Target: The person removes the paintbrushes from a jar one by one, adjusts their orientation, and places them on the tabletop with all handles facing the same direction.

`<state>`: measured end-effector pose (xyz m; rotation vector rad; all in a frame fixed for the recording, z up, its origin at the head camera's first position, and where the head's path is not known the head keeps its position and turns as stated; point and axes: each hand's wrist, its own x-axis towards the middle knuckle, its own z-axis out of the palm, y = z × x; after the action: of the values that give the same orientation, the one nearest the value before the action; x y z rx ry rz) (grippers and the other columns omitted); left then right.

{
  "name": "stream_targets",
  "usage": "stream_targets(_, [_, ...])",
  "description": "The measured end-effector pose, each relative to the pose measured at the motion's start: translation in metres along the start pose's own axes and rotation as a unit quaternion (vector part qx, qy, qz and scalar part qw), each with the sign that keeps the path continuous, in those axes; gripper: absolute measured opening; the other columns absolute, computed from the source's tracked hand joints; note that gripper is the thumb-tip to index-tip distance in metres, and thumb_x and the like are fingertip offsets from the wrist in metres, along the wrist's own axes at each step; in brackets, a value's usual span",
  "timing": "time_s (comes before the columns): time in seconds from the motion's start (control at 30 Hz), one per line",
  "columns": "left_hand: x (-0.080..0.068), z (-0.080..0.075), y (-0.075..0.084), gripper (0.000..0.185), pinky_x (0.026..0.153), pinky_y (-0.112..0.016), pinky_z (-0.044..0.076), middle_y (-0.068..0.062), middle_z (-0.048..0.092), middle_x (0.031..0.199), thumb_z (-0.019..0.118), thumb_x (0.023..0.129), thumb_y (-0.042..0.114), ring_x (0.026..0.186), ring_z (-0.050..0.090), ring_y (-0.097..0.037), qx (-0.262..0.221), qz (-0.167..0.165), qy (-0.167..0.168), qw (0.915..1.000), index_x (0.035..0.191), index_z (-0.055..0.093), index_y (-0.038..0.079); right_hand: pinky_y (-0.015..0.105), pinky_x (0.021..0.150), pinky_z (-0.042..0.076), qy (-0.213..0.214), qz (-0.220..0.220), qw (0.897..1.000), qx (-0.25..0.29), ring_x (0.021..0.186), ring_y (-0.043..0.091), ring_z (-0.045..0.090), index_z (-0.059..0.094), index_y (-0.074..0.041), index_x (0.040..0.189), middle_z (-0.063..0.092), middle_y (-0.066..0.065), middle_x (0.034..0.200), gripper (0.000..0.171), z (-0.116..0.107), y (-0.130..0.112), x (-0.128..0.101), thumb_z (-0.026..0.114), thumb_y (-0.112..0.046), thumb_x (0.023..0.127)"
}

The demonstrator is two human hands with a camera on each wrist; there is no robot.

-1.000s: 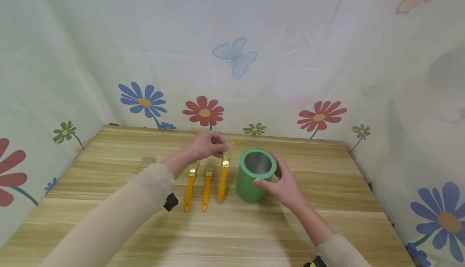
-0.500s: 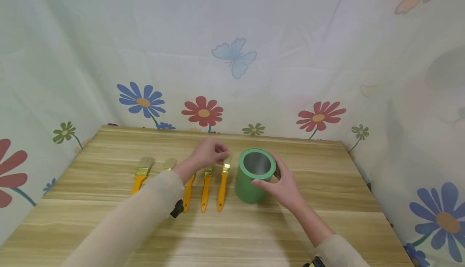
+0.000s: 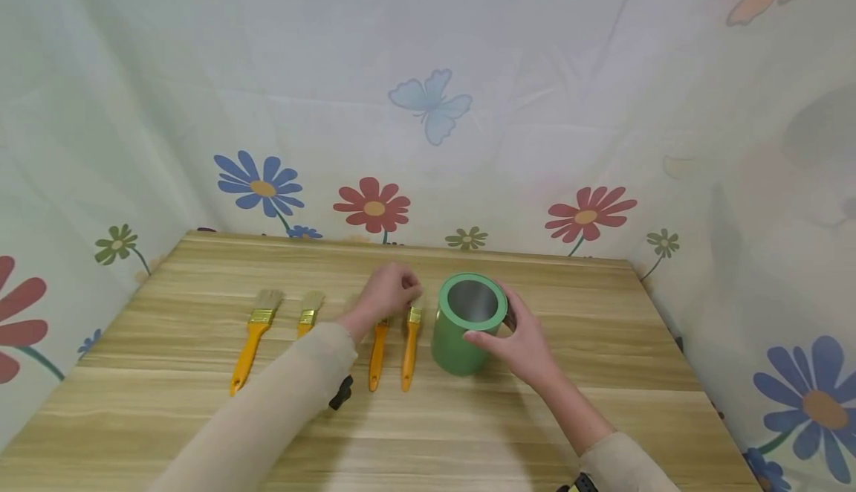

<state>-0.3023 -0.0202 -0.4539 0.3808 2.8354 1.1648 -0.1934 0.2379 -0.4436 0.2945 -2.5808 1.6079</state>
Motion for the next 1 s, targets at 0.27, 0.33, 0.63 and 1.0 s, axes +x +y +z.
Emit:
stream_targets(0.27, [0.002, 0.009, -0.003, 0.015, 0.067, -0.031, 0.056, -0.001, 0.069, 0.078, 0.078, 0.098, 0.009, 0.070, 0.061, -0.016, -0.003, -0.038, 0.028, 0.9989, 0.084, 0.080, 0.008, 0.014, 0.111, 0.040, 0.000, -0.020, 1.000, 0.007, 0.144, 0.034, 0.052, 0.041, -0.009, 0.162, 0.054, 0.015, 0.155, 0.089, 0.001, 0.004, 0.000, 0.091, -0.015, 0.088])
stream_targets(0.33, [0.002, 0.011, -0.003, 0.014, 0.067, -0.031, 0.056, -0.001, 0.069, 0.077, 0.078, 0.098, 0.009, 0.070, 0.061, -0.016, -0.009, -0.046, 0.033, 0.9984, 0.083, 0.080, 0.008, 0.010, 0.108, 0.040, 0.000, -0.021, 1.000, 0.010, 0.144, 0.033, 0.052, 0.042, -0.009, 0.162, 0.055, 0.015, 0.155, 0.089, 0.001, 0.004, 0.000, 0.091, -0.015, 0.088])
stream_targets(0.63, [0.001, 0.011, -0.004, 0.012, 0.064, -0.029, 0.054, -0.002, 0.069, 0.074, 0.080, 0.096, 0.009, 0.069, 0.062, -0.017, -0.027, -0.073, 0.036, 0.9963, 0.084, 0.079, 0.007, 0.010, 0.108, 0.040, -0.002, -0.023, 1.000, 0.012, 0.144, 0.034, 0.052, 0.041, -0.009, 0.162, 0.054, 0.015, 0.156, 0.090, 0.001, 0.004, 0.001, 0.091, -0.014, 0.087])
stream_targets(1.0, [0.002, 0.008, -0.002, 0.011, 0.073, -0.034, 0.059, -0.002, 0.072, 0.078, 0.080, 0.096, 0.011, 0.072, 0.063, -0.018, -0.017, -0.070, 0.049, 0.9962, 0.085, 0.080, 0.007, 0.009, 0.107, 0.039, -0.001, -0.020, 1.000, 0.009, 0.146, 0.036, 0.051, 0.041, -0.008, 0.162, 0.053, 0.017, 0.156, 0.089, 0.000, 0.001, 0.000, 0.090, -0.013, 0.088])
